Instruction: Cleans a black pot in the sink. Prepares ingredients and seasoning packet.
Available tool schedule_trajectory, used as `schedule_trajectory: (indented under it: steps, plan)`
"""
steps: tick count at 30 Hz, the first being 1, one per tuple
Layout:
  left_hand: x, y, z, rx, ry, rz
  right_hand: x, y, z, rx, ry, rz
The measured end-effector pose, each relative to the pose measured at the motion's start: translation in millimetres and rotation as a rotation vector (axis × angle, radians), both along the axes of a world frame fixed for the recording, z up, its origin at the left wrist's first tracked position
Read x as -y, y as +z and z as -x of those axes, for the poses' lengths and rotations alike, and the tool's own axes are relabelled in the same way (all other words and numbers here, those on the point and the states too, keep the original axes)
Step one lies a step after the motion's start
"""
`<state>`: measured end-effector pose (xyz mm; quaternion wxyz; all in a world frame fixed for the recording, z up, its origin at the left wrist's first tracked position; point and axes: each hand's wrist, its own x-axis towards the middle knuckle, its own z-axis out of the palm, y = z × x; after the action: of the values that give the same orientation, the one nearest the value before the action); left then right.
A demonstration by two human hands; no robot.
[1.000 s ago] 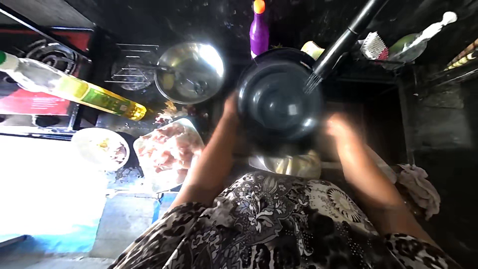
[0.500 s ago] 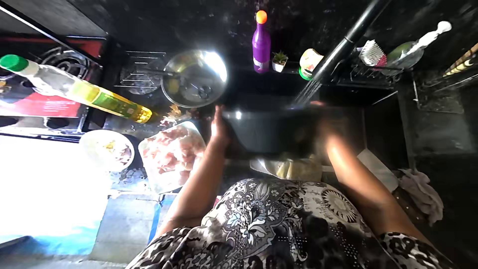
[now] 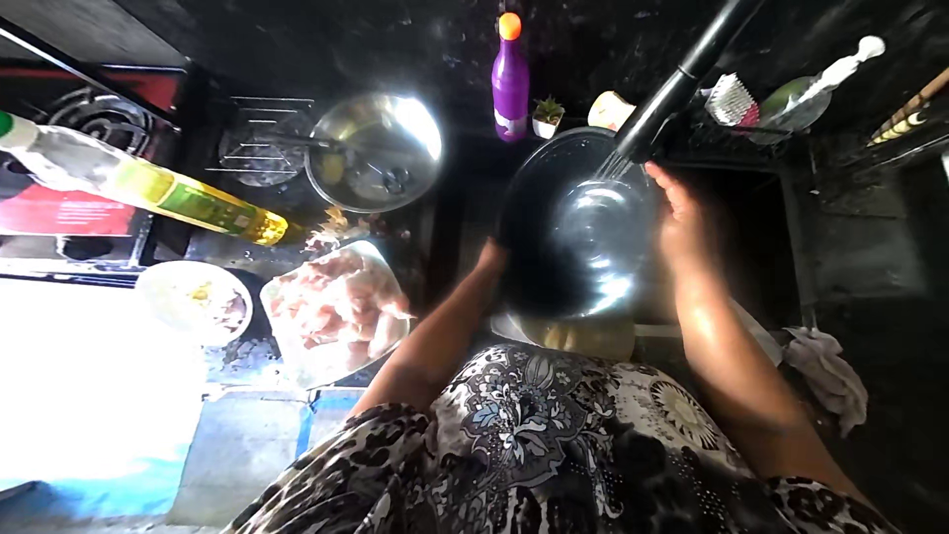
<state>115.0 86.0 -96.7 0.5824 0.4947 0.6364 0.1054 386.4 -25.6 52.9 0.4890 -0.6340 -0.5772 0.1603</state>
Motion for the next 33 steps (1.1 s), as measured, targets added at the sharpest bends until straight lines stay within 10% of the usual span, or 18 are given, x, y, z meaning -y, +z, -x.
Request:
schedule_trajectory:
  steps: [8, 14, 19, 24, 33]
  plan:
    - [-10, 21, 34, 0.407, 0.486, -0.043, 0, -30, -37, -0.315, -0.044, 0.19]
    - [2, 70, 55, 0.427, 0.525, -0.315, -20, -38, -13, 0.025, -0.286, 0.244]
    - [12, 73, 49, 0.486, 0.565, -0.459, -58, -43, 22, 0.294, 0.218, 0.731]
    - [26, 81, 29, 0.6, 0.59, -0.567, -64, -98, 55, 0.429, 0.1, 0.806]
    - [32, 76, 1, 0.554, 0.642, -0.629, -77, -46, 201, -0.913, 0.188, 0.466]
